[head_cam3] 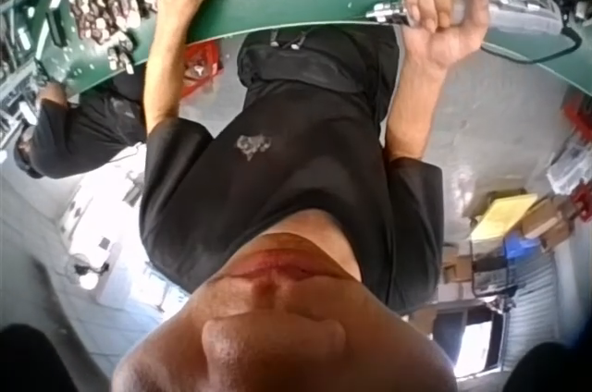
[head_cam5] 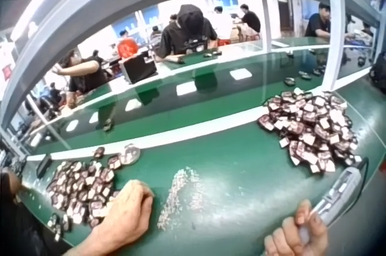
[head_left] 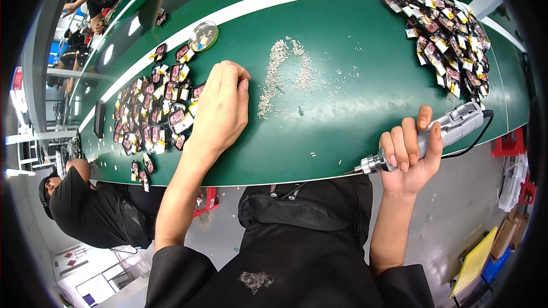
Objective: Using an electric screwdriver to fasten small components on an assembly line.
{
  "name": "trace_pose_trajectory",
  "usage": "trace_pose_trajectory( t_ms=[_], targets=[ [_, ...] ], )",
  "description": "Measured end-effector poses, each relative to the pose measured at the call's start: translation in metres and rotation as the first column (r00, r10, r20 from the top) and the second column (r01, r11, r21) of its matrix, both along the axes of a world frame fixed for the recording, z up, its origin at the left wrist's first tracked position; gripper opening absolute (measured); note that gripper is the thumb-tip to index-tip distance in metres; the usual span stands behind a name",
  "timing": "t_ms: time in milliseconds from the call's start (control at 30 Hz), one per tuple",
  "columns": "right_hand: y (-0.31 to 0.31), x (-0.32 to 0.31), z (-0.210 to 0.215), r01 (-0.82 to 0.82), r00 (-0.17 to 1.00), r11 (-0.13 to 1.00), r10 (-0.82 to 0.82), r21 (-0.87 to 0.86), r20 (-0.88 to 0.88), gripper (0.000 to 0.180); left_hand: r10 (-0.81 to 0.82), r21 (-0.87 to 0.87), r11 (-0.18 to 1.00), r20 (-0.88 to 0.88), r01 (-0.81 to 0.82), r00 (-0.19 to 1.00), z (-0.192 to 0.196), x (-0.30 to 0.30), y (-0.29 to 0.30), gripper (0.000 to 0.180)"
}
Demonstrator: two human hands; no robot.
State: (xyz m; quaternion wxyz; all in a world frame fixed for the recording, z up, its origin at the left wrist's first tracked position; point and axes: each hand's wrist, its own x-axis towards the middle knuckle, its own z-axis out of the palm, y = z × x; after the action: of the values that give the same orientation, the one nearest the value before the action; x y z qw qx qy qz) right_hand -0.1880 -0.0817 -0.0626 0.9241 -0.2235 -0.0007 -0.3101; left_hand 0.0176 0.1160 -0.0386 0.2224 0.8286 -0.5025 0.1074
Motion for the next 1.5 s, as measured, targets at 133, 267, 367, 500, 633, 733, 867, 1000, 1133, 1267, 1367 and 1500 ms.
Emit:
trace_pose_trajectory(
  t_ms=[133,267,367,500,633,733,867,1000,1133,1267,1367,1500],
  targets=[
    [0.001,0.0,-0.001,-0.005,1.0,1.0,0.005,-0.007,0.011,0.02,-0.005,0.017,1.0,-0.007,0.006,1.0,0.003,-0.006,0.003,0.019],
    [0.001,0.0,0.001,0.006,1.0,1.0,-0.006,0.008,0.016,0.02,-0.1,0.093,0.992,0.142,0.088,0.985,0.001,-0.005,0.005,0.025],
    [0.002,0.0,0.001,0.001,1.0,1.0,-0.002,0.021,0.019,0.02,-0.162,0.146,0.98,0.221,0.132,0.962,0.003,-0.001,0.005,0.025],
    [0.003,-0.001,0.004,0.002,1.0,0.999,-0.002,0.055,0.013,0.019,-0.286,0.269,0.941,0.318,0.203,0.904,0.01,0.005,0.002,0.015],
    [0.002,-0.004,0.003,0.022,1.0,0.998,-0.022,0.05,-0.004,0.019,-0.026,0.056,0.998,-0.034,0.028,0.999,0.011,-0.005,0.009,0.006],
    [0.0,-0.005,0.001,0.015,1.0,0.998,-0.016,0.055,0.016,0.019,-0.02,-0.103,0.995,-0.263,-0.007,0.965,0.009,-0.027,0.021,0.007],
    [0.005,-0.003,0.008,0.058,0.998,0.997,-0.056,0.054,-0.037,0.018,-0.164,-0.329,0.942,-0.638,-0.073,0.753,0.007,-0.077,0.024,0.005],
    [0.021,-0.004,0.032,0.02,0.99,0.999,-0.027,0.049,0.135,0.022,-0.396,-0.505,0.84,-0.82,-0.197,0.412,0.003,-0.114,0.016,0.007],
    [0.041,0.0,0.053,0.075,0.988,0.997,-0.078,0.023,0.135,0.025,-0.57,-0.576,0.774,-0.815,-0.264,0.104,-0.003,-0.13,0.01,0.013],
    [0.046,0.001,0.06,0.124,0.982,0.992,-0.121,-0.012,0.142,0.027,-0.583,-0.587,0.766,-0.806,-0.262,0.103,-0.003,-0.14,0.003,0.023],
    [0.045,0.001,0.061,0.133,0.982,0.991,-0.131,-0.008,0.133,0.027,-0.598,-0.589,0.756,-0.799,-0.287,0.063,-0.002,-0.141,0.001,0.023],
    [0.044,0.002,0.059,0.129,0.982,0.992,-0.13,0.015,0.134,0.027,-0.614,-0.594,0.749,-0.789,-0.293,0.028,-0.002,-0.141,0.0,0.023]
  ],
)
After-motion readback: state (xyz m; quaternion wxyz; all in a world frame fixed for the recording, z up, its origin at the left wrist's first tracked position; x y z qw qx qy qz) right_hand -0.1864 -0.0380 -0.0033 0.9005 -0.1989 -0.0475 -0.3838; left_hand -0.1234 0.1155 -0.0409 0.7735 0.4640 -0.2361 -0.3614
